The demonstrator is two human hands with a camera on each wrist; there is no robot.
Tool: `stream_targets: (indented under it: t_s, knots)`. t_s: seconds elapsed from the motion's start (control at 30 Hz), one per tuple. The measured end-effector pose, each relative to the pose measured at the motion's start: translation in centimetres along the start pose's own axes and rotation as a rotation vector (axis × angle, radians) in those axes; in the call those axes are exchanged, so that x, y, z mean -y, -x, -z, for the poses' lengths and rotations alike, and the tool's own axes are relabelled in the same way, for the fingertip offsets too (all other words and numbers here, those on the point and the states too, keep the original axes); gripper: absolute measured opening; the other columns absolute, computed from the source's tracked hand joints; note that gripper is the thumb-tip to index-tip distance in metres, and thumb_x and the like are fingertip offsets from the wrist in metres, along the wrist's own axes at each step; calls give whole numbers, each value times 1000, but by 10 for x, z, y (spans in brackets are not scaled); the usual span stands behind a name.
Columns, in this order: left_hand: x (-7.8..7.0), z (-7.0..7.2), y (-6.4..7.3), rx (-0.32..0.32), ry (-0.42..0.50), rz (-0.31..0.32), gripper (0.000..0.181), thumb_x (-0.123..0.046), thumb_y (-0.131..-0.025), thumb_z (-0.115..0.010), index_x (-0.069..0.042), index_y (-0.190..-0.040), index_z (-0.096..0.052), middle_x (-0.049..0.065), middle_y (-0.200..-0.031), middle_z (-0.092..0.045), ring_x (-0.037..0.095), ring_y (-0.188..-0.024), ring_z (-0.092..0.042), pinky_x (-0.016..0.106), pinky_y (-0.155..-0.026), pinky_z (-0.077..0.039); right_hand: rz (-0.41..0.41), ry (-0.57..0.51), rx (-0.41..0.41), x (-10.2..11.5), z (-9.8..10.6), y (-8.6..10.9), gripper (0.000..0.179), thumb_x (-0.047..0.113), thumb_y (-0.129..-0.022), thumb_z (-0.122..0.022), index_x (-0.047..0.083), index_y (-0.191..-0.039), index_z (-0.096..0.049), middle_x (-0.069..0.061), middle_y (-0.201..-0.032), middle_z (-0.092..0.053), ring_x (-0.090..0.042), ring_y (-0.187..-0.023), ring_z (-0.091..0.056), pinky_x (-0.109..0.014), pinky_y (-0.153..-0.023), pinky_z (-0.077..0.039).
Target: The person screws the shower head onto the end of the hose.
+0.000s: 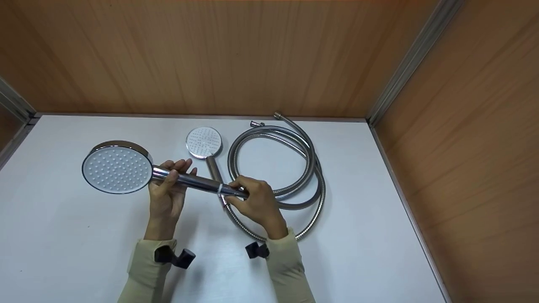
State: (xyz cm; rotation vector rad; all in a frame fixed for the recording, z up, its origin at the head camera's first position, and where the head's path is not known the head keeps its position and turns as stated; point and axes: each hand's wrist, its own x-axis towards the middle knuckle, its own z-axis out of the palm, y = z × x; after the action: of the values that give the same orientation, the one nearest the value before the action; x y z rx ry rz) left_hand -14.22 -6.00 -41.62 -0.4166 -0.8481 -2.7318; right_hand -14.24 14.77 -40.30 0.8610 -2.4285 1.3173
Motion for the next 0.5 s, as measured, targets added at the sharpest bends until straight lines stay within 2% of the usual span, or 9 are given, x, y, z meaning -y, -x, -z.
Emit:
stream_targets:
  t_s: [0.5]
  knots:
    - [1,0,0,-43,19,13,20,4,-88,-62,-8,-104,-56,5,-97,-73,20,-96,-69,35,-92,-58,18,17,24,-2,0,-1,20,10,-77,-79,8,-93,-68,-3,-82,-72,-5,-58,-52,-17,-47,-47]
